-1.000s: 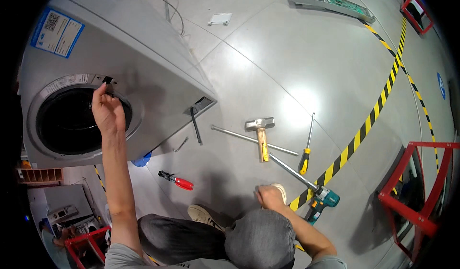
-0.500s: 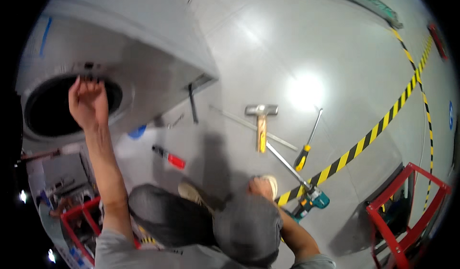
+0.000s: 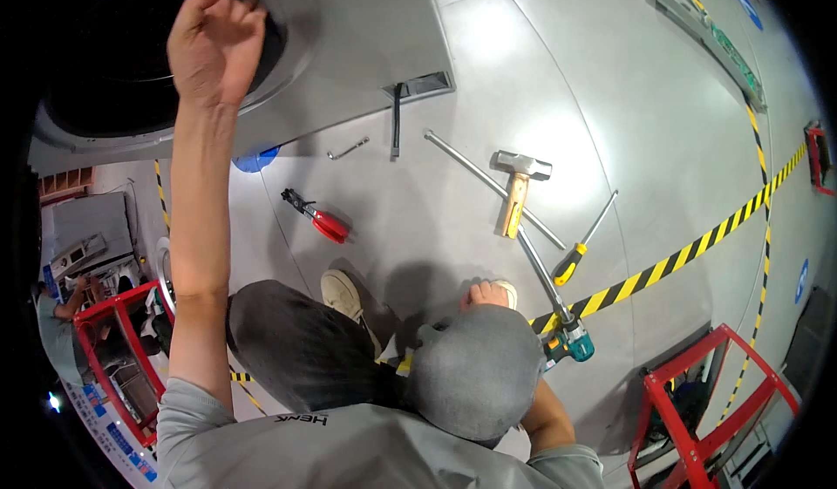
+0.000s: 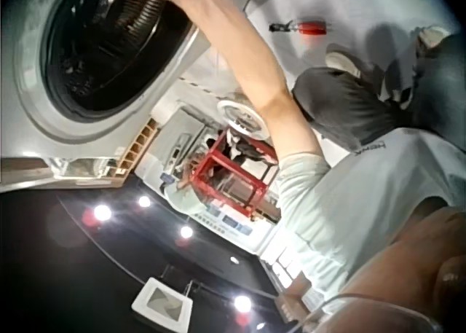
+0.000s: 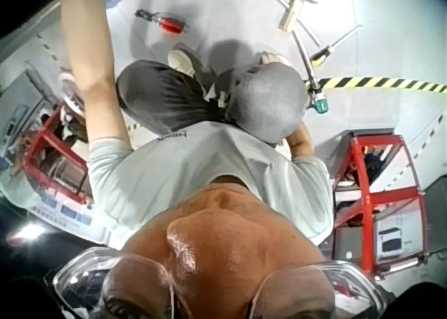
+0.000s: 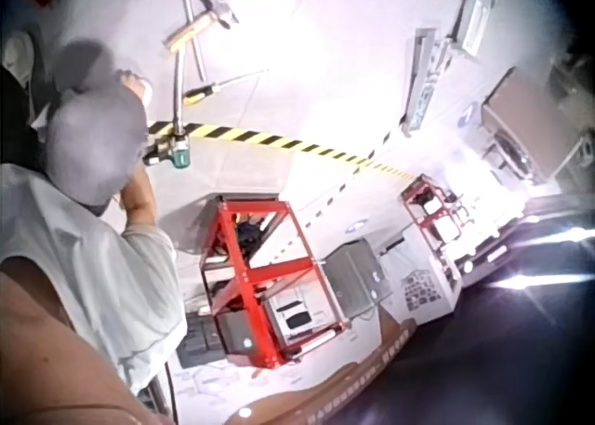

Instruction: The person uses a screwdriver to unscrew and remove a screw from the front panel of a washing machine, then adjusts and presses on the rubber door seal with their hands.

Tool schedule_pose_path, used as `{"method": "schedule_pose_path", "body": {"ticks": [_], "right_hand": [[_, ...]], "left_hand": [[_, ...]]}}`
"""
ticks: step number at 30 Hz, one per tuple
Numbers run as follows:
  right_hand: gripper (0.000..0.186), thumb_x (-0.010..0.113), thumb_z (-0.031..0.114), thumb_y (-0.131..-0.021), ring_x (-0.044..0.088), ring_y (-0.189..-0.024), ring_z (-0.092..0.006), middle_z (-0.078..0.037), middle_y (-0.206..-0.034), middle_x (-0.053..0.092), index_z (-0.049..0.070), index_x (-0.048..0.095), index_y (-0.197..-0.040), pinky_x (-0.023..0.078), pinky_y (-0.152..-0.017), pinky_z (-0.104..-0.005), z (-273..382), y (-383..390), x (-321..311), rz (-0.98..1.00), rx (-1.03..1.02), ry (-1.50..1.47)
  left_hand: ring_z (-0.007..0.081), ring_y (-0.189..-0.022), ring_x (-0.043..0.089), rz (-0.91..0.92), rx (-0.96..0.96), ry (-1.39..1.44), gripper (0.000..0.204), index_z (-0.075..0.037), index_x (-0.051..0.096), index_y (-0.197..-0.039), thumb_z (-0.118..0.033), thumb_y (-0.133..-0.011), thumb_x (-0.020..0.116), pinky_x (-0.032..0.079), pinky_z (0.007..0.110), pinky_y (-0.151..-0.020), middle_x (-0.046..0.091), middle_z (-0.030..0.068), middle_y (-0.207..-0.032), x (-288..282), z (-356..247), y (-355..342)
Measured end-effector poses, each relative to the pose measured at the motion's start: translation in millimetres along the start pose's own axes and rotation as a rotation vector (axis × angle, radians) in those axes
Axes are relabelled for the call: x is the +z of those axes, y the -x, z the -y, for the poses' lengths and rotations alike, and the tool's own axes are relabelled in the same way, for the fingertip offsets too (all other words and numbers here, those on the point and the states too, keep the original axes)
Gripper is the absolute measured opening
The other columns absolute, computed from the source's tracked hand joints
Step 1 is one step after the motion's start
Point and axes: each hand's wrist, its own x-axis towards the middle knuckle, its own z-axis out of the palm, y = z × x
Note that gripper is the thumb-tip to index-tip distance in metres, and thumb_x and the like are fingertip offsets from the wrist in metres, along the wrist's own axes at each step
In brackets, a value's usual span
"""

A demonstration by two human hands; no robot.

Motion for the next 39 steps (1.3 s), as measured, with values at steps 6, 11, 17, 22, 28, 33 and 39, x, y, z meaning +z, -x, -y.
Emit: {"method": "schedule_pose_path", "body": {"ticks": [6, 11, 17, 22, 28, 33, 39], "right_hand": [[0.016, 0.071, 0.017, -0.083, 0.062, -0.065, -0.0304, -0.017, -0.074, 0.061, 0.003, 0.064, -0.083, 0.049, -0.061, -0.0407, 18, -46, -48, -0.051, 0.239, -0.315], [0.012, 0.068, 0.013, -0.085, 0.060, -0.070, -0.0293, -0.011, -0.075, 0.061, 0.003, 0.063, -0.088, 0.049, -0.063, -0.0389, 103, -171, -194, -0.384, -0.206, 0.006], [0.043, 0.070, 0.019, -0.086, 0.057, -0.101, -0.0346, -0.018, -0.112, 0.055, 0.000, 0.053, -0.120, 0.049, -0.082, -0.0394, 224, -268, -293, -0.817, -0.311, 0.118], [0.067, 0.072, 0.020, -0.082, 0.043, -0.120, -0.0407, -0.025, -0.129, 0.041, -0.004, 0.037, -0.134, 0.038, -0.102, -0.0436, 240, -318, -303, -1.042, -0.327, 0.047], [0.067, 0.069, 0.014, -0.082, 0.039, -0.123, -0.0417, -0.027, -0.131, 0.037, -0.004, 0.034, -0.136, 0.035, -0.105, -0.0455, 245, -318, -269, -1.036, -0.356, 0.023], [0.065, 0.069, 0.012, -0.083, 0.047, -0.113, -0.0321, -0.021, -0.131, 0.038, -0.001, 0.034, -0.137, 0.046, -0.090, -0.0380, 236, -311, -251, -0.976, -0.265, -0.039], [0.059, 0.066, 0.007, -0.082, 0.051, -0.107, -0.0336, -0.022, -0.127, 0.041, -0.003, 0.037, -0.133, 0.049, -0.088, -0.0395, 235, -311, -247, -0.888, -0.249, -0.141]], "left_hand": [[0.0228, -0.121, 0.052, -0.054, -0.018, 0.057, 0.027, 0.001, 0.060, -0.113, -0.013, -0.090, 0.053, 0.034, 0.036, -0.108, 0.062, 0.0099, -0.122, 33, 3, -7], [0.0223, -0.117, 0.052, 0.094, -0.049, 0.086, 0.027, 0.001, 0.059, -0.110, -0.016, -0.089, 0.053, 0.034, 0.035, -0.108, 0.061, 0.0105, -0.121, 31, -7, -8], [0.0218, -0.111, 0.055, 0.179, -0.131, 0.113, 0.029, 0.000, 0.061, -0.111, -0.019, -0.090, 0.053, 0.037, 0.033, -0.105, 0.063, 0.0114, -0.118, 16, -14, -11], [0.0191, -0.109, 0.055, 0.157, -0.157, 0.064, 0.029, -0.002, 0.063, -0.110, -0.022, -0.090, 0.055, 0.037, 0.032, -0.104, 0.064, 0.0096, -0.115, 28, -18, -4], [0.0116, -0.108, 0.050, 0.155, -0.061, -0.076, 0.025, -0.006, 0.065, -0.101, -0.025, -0.086, 0.060, 0.034, 0.029, -0.101, 0.062, 0.0032, -0.109, 28, -10, 0], [0.0166, -0.117, 0.050, 0.171, -0.025, -0.194, 0.054, 0.001, 0.048, -0.133, -0.021, -0.086, 0.060, 0.035, 0.031, -0.103, 0.057, 0.0093, -0.125, 43, -19, 21], [0.0197, -0.131, 0.044, 0.215, 0.019, -0.480, 0.062, 0.002, 0.040, -0.143, -0.015, -0.089, 0.063, 0.030, 0.034, -0.112, 0.048, 0.0111, -0.142, 32, -9, 64]]}}
